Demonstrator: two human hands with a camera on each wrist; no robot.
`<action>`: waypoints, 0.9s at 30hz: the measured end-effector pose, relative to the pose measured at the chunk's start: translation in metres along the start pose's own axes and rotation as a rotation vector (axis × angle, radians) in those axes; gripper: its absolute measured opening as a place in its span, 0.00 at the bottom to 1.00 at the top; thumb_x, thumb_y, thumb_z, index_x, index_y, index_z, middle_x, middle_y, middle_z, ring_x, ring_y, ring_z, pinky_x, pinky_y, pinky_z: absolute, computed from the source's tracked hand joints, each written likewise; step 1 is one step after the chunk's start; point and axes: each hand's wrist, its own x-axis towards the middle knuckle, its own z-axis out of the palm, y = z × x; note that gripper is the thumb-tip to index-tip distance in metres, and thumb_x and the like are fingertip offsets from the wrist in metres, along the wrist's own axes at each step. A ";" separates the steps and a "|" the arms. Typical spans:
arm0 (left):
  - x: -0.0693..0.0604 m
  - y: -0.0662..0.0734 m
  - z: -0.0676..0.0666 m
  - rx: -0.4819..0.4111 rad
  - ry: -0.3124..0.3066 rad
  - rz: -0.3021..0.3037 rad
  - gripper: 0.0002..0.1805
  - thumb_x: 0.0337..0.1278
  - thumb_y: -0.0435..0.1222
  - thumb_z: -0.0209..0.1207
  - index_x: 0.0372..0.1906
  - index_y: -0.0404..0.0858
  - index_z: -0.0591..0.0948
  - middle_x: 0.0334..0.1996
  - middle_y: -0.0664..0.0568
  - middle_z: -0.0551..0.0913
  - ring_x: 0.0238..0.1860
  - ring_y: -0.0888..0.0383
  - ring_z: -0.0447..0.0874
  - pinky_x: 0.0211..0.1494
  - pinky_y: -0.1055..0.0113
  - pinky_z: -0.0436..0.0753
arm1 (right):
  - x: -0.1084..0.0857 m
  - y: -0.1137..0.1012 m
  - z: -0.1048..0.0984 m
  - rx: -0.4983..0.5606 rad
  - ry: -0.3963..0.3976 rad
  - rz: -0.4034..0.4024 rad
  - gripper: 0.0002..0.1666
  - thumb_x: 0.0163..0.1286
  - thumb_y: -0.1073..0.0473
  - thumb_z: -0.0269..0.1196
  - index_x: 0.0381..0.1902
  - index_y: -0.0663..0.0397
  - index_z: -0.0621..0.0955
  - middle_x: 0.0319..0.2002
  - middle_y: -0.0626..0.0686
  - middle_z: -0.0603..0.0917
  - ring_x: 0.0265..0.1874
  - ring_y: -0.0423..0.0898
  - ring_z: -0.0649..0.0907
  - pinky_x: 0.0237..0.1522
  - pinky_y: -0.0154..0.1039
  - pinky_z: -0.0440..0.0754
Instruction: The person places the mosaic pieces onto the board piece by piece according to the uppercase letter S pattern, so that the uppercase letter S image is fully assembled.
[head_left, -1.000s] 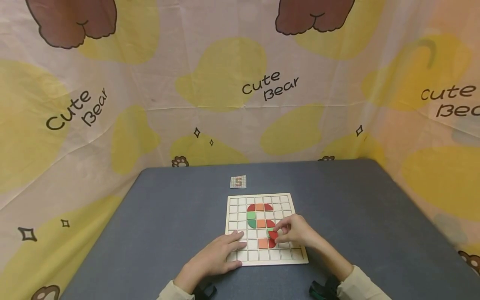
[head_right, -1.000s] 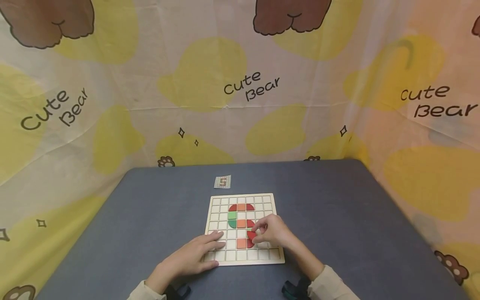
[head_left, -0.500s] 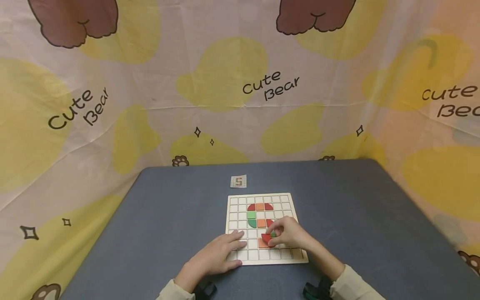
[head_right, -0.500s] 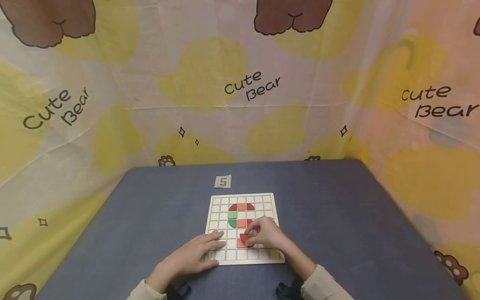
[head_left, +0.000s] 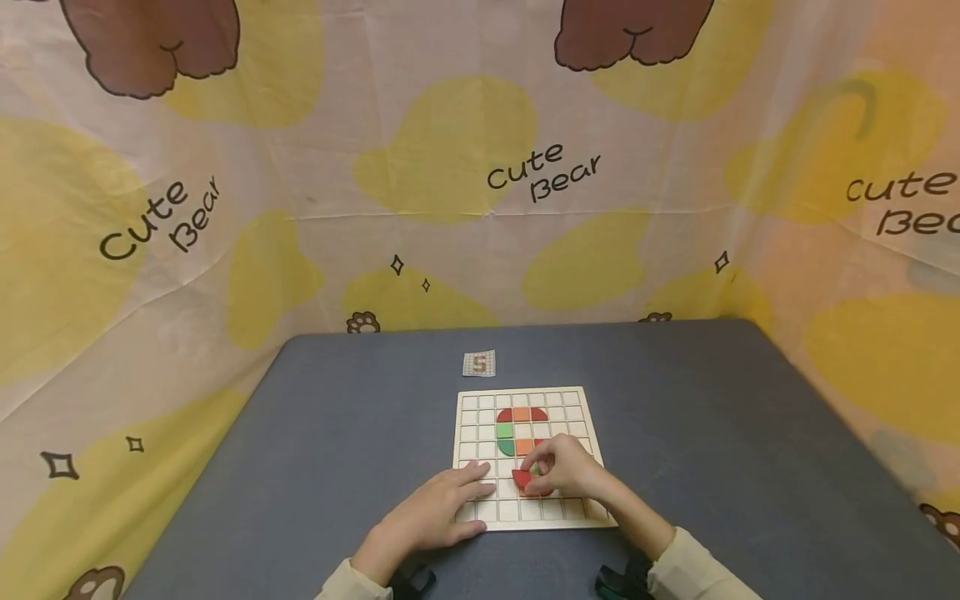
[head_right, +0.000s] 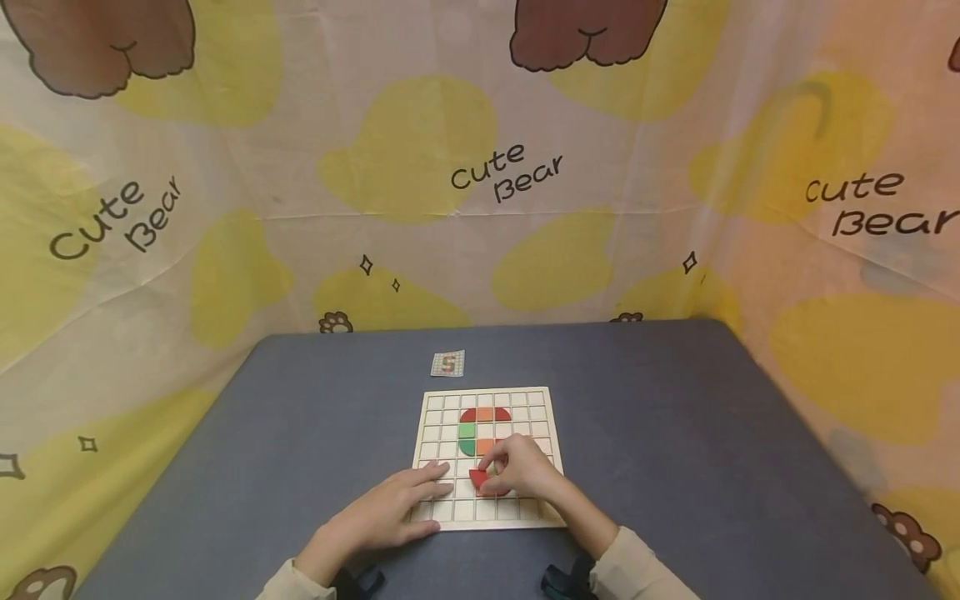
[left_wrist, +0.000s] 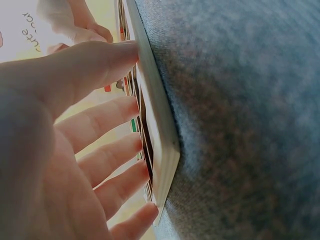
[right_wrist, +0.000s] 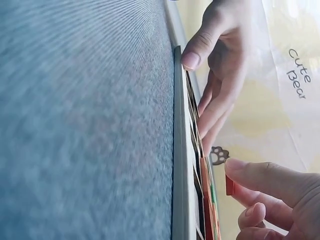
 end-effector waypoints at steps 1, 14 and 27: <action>0.000 0.000 0.000 0.001 -0.001 -0.002 0.26 0.57 0.49 0.61 0.60 0.46 0.78 0.67 0.48 0.74 0.69 0.48 0.72 0.68 0.55 0.74 | 0.001 0.000 0.001 -0.003 -0.001 -0.002 0.11 0.46 0.64 0.75 0.29 0.61 0.86 0.16 0.42 0.69 0.16 0.31 0.66 0.20 0.25 0.65; -0.003 0.000 0.001 0.004 -0.003 -0.009 0.25 0.56 0.49 0.62 0.59 0.46 0.79 0.67 0.48 0.75 0.68 0.47 0.73 0.67 0.55 0.75 | 0.006 -0.002 0.016 -0.004 -0.012 0.003 0.10 0.43 0.66 0.75 0.27 0.60 0.86 0.16 0.43 0.70 0.16 0.32 0.68 0.19 0.25 0.64; -0.001 0.002 0.003 -0.004 -0.009 -0.023 0.25 0.56 0.48 0.62 0.59 0.46 0.79 0.67 0.49 0.74 0.68 0.49 0.73 0.67 0.56 0.75 | 0.007 0.000 0.020 -0.070 0.013 -0.015 0.11 0.43 0.64 0.76 0.29 0.58 0.88 0.15 0.42 0.71 0.16 0.31 0.67 0.21 0.26 0.64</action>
